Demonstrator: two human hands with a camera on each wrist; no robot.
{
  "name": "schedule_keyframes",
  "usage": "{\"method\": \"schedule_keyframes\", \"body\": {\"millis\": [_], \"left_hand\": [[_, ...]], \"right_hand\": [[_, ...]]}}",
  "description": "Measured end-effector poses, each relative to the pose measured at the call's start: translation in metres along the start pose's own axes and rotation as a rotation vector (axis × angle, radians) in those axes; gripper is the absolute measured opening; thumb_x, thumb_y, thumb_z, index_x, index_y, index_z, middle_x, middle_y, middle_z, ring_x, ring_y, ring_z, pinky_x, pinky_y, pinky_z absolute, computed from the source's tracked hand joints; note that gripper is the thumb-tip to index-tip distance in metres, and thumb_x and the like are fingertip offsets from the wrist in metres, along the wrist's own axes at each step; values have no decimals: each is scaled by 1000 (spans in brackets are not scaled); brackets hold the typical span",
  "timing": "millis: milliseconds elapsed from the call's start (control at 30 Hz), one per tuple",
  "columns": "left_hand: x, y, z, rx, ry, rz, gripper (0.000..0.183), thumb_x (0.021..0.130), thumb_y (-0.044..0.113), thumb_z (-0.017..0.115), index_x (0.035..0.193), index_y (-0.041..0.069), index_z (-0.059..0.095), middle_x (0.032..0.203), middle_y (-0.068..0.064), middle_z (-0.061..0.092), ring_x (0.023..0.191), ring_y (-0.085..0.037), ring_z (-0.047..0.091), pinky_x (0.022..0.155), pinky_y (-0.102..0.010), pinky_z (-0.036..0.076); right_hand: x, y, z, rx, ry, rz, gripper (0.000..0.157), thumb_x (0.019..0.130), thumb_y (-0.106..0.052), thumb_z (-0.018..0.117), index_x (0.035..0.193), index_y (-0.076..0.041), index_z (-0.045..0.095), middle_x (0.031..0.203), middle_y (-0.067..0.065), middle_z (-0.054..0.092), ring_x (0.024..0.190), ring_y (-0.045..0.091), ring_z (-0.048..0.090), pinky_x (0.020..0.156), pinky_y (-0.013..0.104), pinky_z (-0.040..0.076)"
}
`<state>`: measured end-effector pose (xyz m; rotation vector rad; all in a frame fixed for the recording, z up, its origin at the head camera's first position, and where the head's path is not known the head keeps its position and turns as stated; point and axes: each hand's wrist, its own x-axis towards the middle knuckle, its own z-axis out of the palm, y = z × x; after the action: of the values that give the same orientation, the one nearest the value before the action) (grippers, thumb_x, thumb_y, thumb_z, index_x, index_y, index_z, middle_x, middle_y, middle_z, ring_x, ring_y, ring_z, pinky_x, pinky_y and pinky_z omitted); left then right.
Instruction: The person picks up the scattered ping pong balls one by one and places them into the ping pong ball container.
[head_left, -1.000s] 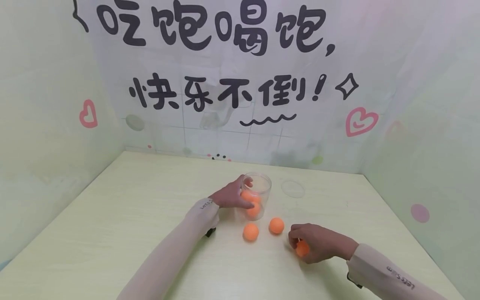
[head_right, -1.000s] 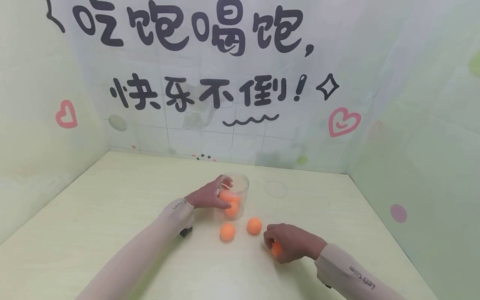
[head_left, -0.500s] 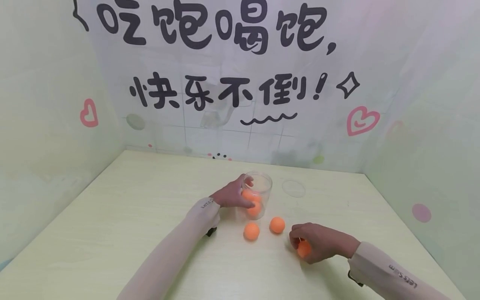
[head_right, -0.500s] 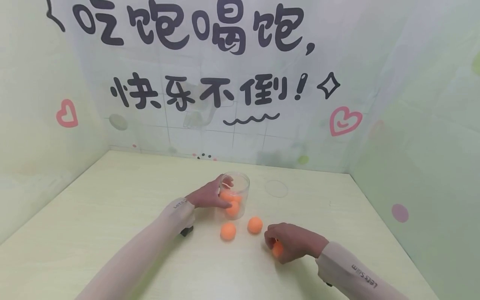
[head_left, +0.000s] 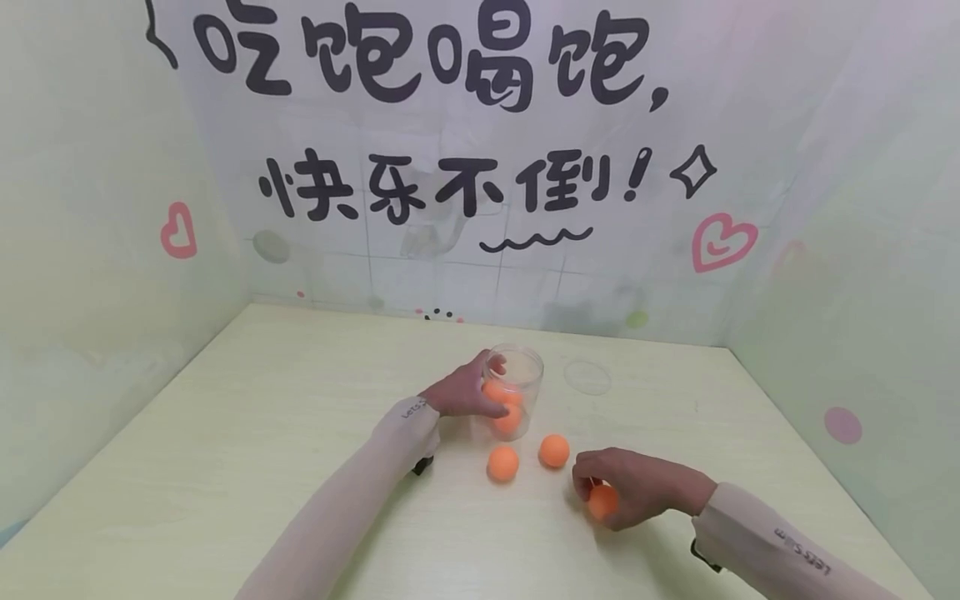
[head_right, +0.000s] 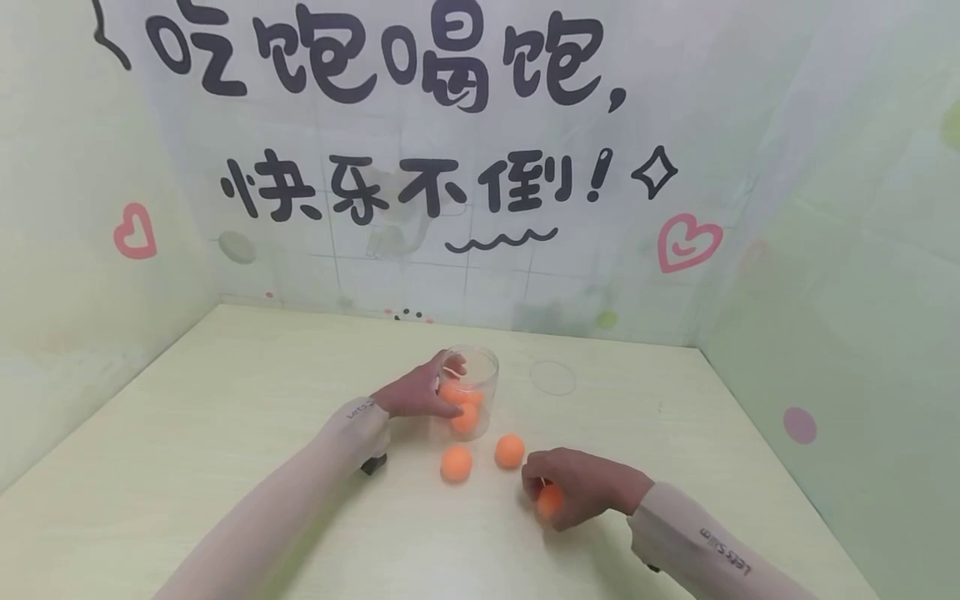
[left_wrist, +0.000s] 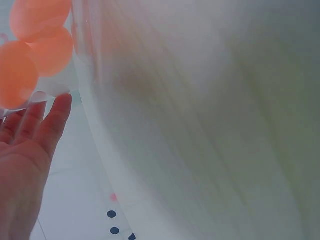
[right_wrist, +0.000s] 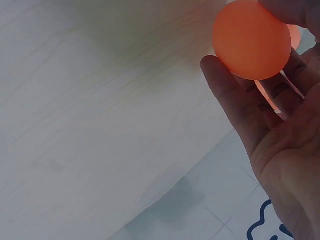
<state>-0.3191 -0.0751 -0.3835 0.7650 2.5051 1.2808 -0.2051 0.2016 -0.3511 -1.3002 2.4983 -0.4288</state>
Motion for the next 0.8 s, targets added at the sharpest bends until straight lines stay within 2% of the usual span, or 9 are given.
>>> {"method": "schedule_keyframes", "body": {"millis": [233,400,600,800], "left_hand": [[-4,4,2,-26,6,-4,73,74,24,74,134,8,36,137,-9,45,118,-24,51,95,-39,42],[-4,3,2,10,18,11,67,74,25,73,130,11,38,134,-8,46,116,-24,52,93,-38,43],[-2,1,1,9,23,9,67,74,24,74,129,11,38,134,-8,46,116,-25,52,93,-39,43],[1,-2,2,6,0,-2,73,74,26,76,133,10,35,136,-8,47,118,-24,50,96,-40,41]], "right_hand": [[5,-6,-12,16,15,-1,27,66,1,61,83,-18,52,81,-11,49,72,-1,44,65,16,39],[5,-5,-18,13,41,4,28,66,1,60,84,-20,52,82,-12,49,76,0,46,68,17,40],[6,-4,-18,28,40,-25,27,67,0,58,85,-19,53,82,-11,51,74,0,45,66,16,39],[6,-4,-17,58,26,-9,27,68,0,57,85,-20,52,82,-11,50,70,1,42,63,14,36]]}}
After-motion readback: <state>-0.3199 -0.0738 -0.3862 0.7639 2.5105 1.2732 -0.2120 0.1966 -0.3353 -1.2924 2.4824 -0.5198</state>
